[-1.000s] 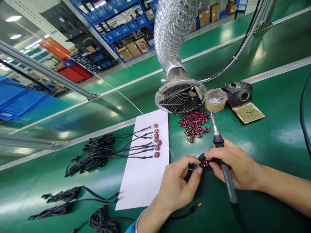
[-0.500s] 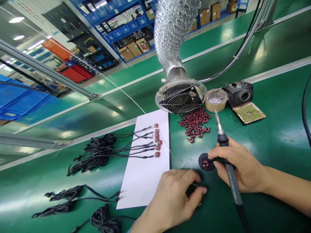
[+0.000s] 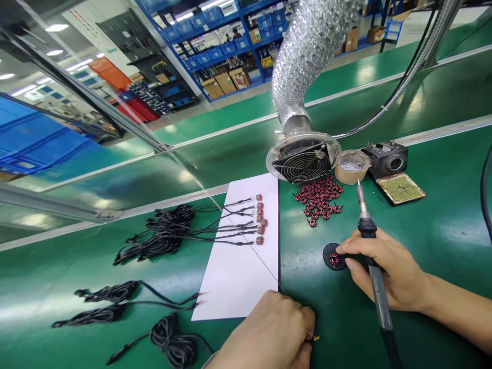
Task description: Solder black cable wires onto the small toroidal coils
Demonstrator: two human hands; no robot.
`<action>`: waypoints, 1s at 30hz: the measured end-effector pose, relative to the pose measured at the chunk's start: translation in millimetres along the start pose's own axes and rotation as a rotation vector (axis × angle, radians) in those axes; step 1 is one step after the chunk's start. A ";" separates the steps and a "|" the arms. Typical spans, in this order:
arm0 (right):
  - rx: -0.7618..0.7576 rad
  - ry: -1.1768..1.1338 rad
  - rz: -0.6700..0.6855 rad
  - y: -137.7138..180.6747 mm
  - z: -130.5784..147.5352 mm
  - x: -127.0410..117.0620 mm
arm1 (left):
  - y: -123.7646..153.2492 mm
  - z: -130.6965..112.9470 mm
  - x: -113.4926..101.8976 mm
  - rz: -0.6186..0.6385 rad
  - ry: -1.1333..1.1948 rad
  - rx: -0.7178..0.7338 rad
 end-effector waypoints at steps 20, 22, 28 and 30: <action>0.199 -0.214 -0.109 -9.2 9.9 17.7 | 5.7 13.5 -54.9 -0.880 0.371 -0.094; 0.199 -0.229 -0.146 -10.8 7.8 17.7 | 11.1 11.2 -57.7 -0.937 0.299 -0.061; 0.287 -0.368 -0.219 -19.9 4.5 23.0 | 4.3 14.1 -44.8 -0.739 0.429 -0.131; 0.318 -0.437 -0.235 -22.5 4.1 23.9 | 4.8 13.7 -47.9 -0.680 0.497 -0.128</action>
Point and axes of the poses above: each hand's wrist, its own y-axis away from the middle knuckle, its own x-axis out of the palm, z = x × y, the point moved 8 cm from there along -y, towards the middle knuckle, and after that the axes turned 15 degrees about -y, right-handed, at the moved point
